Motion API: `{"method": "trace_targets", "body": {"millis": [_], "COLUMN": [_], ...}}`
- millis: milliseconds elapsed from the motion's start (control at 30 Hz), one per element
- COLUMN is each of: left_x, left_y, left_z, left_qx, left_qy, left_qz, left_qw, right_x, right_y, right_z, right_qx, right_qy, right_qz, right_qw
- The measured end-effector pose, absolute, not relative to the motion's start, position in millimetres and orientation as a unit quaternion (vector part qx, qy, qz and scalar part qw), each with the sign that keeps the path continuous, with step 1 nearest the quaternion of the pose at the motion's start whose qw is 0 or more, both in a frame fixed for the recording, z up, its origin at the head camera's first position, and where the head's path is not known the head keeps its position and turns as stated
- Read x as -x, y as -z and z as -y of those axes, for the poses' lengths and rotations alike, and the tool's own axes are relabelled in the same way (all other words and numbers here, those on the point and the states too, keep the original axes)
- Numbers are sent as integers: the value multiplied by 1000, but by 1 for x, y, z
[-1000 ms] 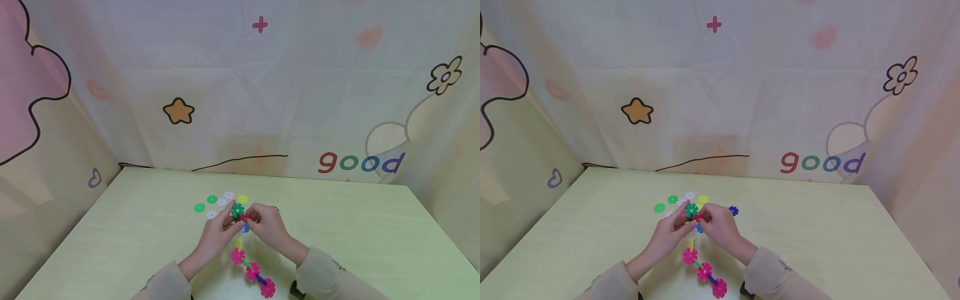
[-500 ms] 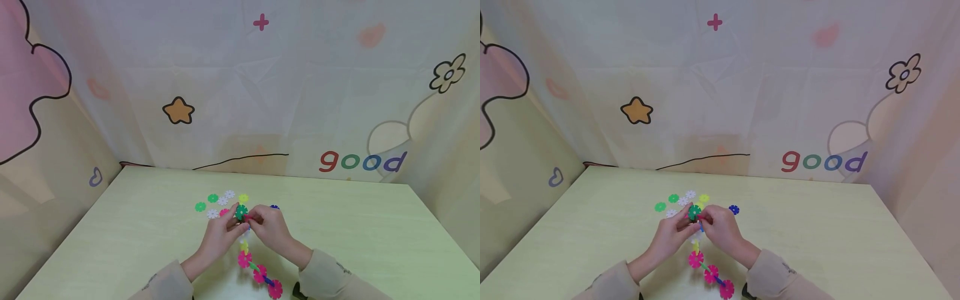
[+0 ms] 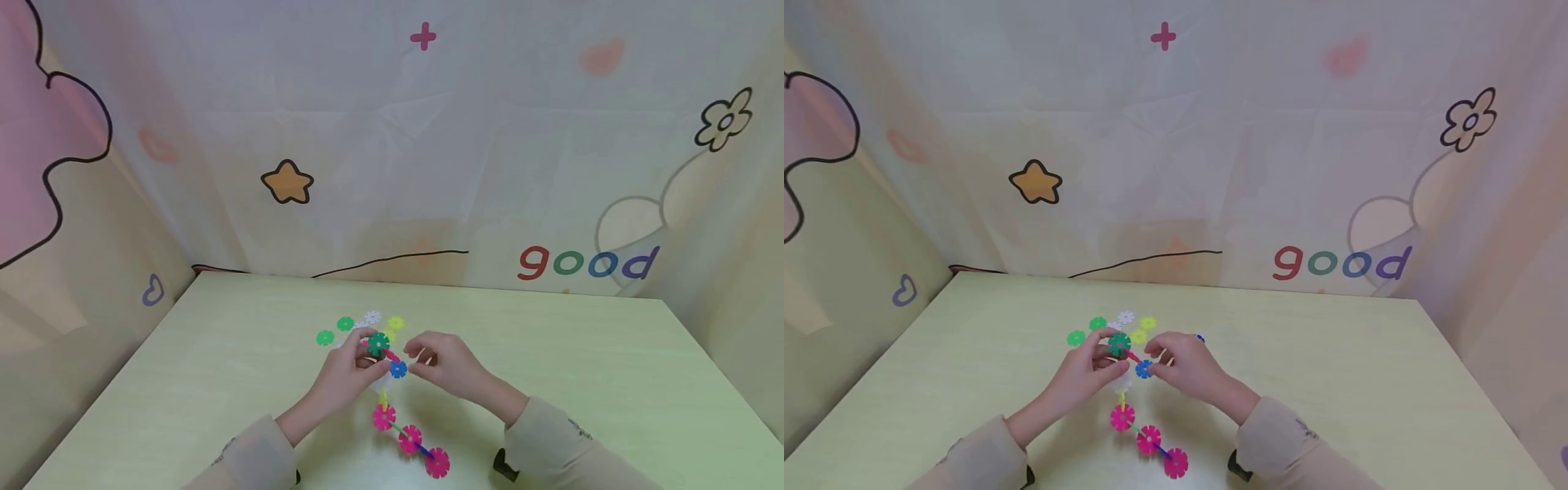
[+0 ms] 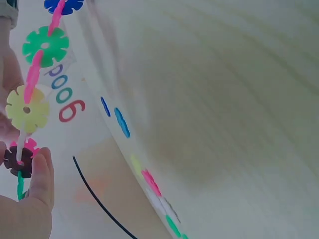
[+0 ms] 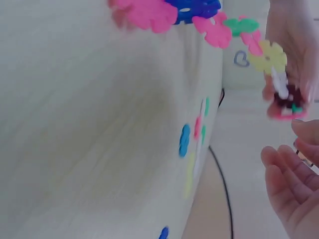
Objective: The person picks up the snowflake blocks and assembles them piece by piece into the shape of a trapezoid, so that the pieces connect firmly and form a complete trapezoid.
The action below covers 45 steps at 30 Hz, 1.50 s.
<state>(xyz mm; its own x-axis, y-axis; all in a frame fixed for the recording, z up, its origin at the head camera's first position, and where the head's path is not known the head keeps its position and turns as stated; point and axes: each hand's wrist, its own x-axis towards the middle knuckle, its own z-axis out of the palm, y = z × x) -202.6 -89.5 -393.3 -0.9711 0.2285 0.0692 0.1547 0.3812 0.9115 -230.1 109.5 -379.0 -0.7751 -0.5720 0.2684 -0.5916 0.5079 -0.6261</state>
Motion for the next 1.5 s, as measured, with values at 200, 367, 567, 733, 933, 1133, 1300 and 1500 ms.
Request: {"method": "trace_targets", "body": {"millis": [200,367,567,733,933,1133,1300,1500], "left_x": [205,206,207,206,205,204,203,202], "left_y": [388,388,392,394,396,395,394,395], "left_z": [104,111,115,116,116,116,114,111], "left_qx": [-92,-100,-105,-104,-109,-110,-101,-97], "left_qy": [-538,-522,-518,-519,-525,-530,-537,-540], "left_qz": [-837,-846,-847,-846,-842,-838,-835,-835], "left_qw": [37,46,51,62,64,64,61,35], "right_x": [258,283,305,316,320,317,310,296], "right_y": [384,395,406,412,417,416,417,418], "right_z": [-132,-148,-159,-159,-156,-158,-155,-154], "right_qx": [-273,-197,-164,-137,-129,-170,-151,-157], "right_qy": [-347,-314,-286,-263,-244,-237,-244,-229], "right_qz": [897,928,941,949,952,948,949,954], "right_qw": [-10,-47,-75,-110,-134,-129,-134,-114]}}
